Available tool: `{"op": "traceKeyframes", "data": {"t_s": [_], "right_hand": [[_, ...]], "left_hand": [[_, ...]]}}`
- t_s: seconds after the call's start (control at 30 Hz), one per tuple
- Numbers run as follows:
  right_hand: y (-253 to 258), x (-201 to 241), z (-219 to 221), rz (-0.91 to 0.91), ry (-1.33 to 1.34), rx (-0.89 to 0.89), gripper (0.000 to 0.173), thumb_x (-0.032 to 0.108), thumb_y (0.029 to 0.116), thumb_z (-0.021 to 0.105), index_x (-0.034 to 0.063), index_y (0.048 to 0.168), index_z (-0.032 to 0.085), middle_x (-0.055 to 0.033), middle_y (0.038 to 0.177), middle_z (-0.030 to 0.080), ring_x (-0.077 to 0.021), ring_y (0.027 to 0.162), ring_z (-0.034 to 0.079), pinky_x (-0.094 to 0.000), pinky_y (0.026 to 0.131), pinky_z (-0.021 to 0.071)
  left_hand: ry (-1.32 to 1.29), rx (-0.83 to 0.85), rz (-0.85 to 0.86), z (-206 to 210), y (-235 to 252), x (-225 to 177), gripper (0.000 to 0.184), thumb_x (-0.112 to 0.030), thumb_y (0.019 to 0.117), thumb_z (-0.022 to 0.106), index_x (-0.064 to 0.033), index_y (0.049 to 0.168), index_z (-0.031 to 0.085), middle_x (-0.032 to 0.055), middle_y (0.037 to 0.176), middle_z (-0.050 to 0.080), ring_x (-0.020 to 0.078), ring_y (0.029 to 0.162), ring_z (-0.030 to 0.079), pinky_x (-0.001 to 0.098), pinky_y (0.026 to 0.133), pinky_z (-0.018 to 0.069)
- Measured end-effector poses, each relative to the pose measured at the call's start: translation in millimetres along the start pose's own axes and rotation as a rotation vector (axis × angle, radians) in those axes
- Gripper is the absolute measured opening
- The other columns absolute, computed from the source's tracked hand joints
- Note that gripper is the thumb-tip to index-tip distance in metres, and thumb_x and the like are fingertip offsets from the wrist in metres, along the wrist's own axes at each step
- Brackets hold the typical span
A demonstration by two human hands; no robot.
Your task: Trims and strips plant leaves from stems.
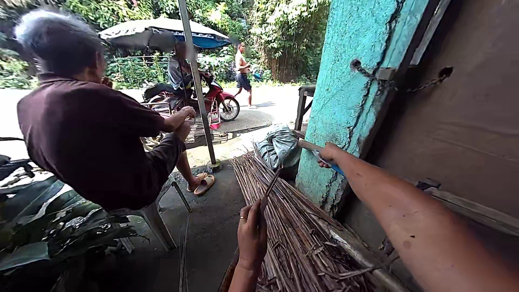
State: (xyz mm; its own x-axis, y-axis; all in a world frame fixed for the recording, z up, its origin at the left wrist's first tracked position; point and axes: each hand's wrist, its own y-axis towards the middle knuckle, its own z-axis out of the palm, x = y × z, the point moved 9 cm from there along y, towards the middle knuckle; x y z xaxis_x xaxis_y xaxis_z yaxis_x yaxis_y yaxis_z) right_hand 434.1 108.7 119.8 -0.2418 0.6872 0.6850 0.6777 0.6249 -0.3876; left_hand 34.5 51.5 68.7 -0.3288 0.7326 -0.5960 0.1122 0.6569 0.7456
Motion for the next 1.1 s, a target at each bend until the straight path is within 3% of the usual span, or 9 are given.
{"op": "traceKeyframes", "data": {"t_s": [0.07,0.2,0.3,0.43,0.53,0.63,0.73,0.9,1.1], "right_hand": [[13,-7,0,-0.002,-0.04,0.003,0.056,0.007,0.1054,0.047,0.0059,0.154,0.019,-0.0148,0.093,0.058,-0.0149,0.059,0.059,-0.026,0.053,0.0511],[13,-3,-7,-0.025,-0.119,-0.02,0.039,0.011,0.1056,0.05,-0.0011,0.141,0.037,-0.0145,0.086,0.061,-0.0158,0.056,0.06,-0.0266,0.052,0.052],[6,1,-10,-0.016,-0.117,-0.031,0.044,0.013,0.107,0.05,0.0013,0.145,0.032,-0.0141,0.091,0.059,-0.0146,0.057,0.058,-0.0267,0.052,0.0504],[-3,-2,-4,-0.091,-0.112,-0.044,0.058,0.007,0.1038,0.052,0.008,0.156,0.025,-0.0155,0.099,0.064,-0.0178,0.063,0.063,-0.0325,0.057,0.0547],[2,-36,5,-0.038,-0.077,-0.035,0.052,0.002,0.1027,0.046,0.0057,0.152,0.03,-0.0149,0.093,0.064,-0.0181,0.062,0.062,-0.033,0.056,0.0534],[6,-78,4,0.059,-0.019,-0.061,0.044,0.002,0.1027,0.049,0.0007,0.144,0.036,-0.0135,0.087,0.064,-0.0157,0.057,0.061,-0.0297,0.051,0.0524],[10,-110,3,0.081,0.037,-0.053,0.055,0.001,0.1017,0.05,0.0058,0.152,0.029,-0.0149,0.088,0.065,-0.0175,0.057,0.062,-0.0305,0.05,0.0519],[-18,-132,16,-0.118,0.226,0.093,0.05,0.005,0.1056,0.045,0.0093,0.155,0.036,-0.0149,0.102,0.07,-0.0197,0.063,0.065,-0.0333,0.055,0.054],[-88,-143,24,-0.378,0.614,0.32,0.042,0.008,0.1087,0.041,0.0097,0.15,0.046,-0.0124,0.092,0.072,-0.0138,0.055,0.061,-0.0263,0.048,0.0502]], "left_hand": [[0.009,-0.003,0.009,-3,0,-1,0.038,-0.012,0.0944,0.059,-0.0063,0.13,0.069,0.0091,0.109,0.07,0.0112,0.09,0.068,0.0259,0.079,0.0587],[0.042,-0.003,0.059,-7,2,-6,0.036,-0.012,0.0974,0.057,-0.0032,0.13,0.069,0.0091,0.103,0.074,0.0129,0.087,0.071,0.0277,0.079,0.0596],[0.043,0.015,0.053,-6,0,-9,0.034,-0.012,0.0973,0.058,-0.0042,0.128,0.071,0.0082,0.103,0.076,0.0167,0.089,0.074,0.034,0.081,0.0618],[0.036,0.068,0.032,-2,0,-7,0.031,-0.012,0.0994,0.058,-0.0083,0.128,0.071,0.0053,0.102,0.077,0.0162,0.083,0.075,0.0372,0.076,0.063],[0.034,0.125,0.009,1,-3,-6,0.032,-0.016,0.1023,0.056,-0.011,0.131,0.07,0.005,0.099,0.076,0.0174,0.08,0.074,0.0391,0.074,0.0623],[0.034,0.155,0.02,3,-7,-8,0.033,-0.017,0.1035,0.055,-0.0108,0.133,0.069,0.0057,0.104,0.077,0.0184,0.084,0.075,0.0395,0.076,0.0626],[0.03,0.181,0.025,8,-10,-9,0.034,-0.018,0.1046,0.053,-0.0117,0.134,0.068,0.0051,0.103,0.076,0.0173,0.084,0.074,0.0383,0.077,0.0623],[0.016,0.258,-0.018,21,-15,-8,0.035,-0.021,0.1054,0.053,-0.0166,0.138,0.066,0.0037,0.098,0.076,0.0163,0.077,0.073,0.0399,0.073,0.0621],[-0.058,0.418,-0.079,46,-25,-9,0.036,-0.019,0.1055,0.051,-0.0184,0.138,0.065,0.002,0.099,0.075,0.0139,0.074,0.07,0.0383,0.073,0.0611]]}}
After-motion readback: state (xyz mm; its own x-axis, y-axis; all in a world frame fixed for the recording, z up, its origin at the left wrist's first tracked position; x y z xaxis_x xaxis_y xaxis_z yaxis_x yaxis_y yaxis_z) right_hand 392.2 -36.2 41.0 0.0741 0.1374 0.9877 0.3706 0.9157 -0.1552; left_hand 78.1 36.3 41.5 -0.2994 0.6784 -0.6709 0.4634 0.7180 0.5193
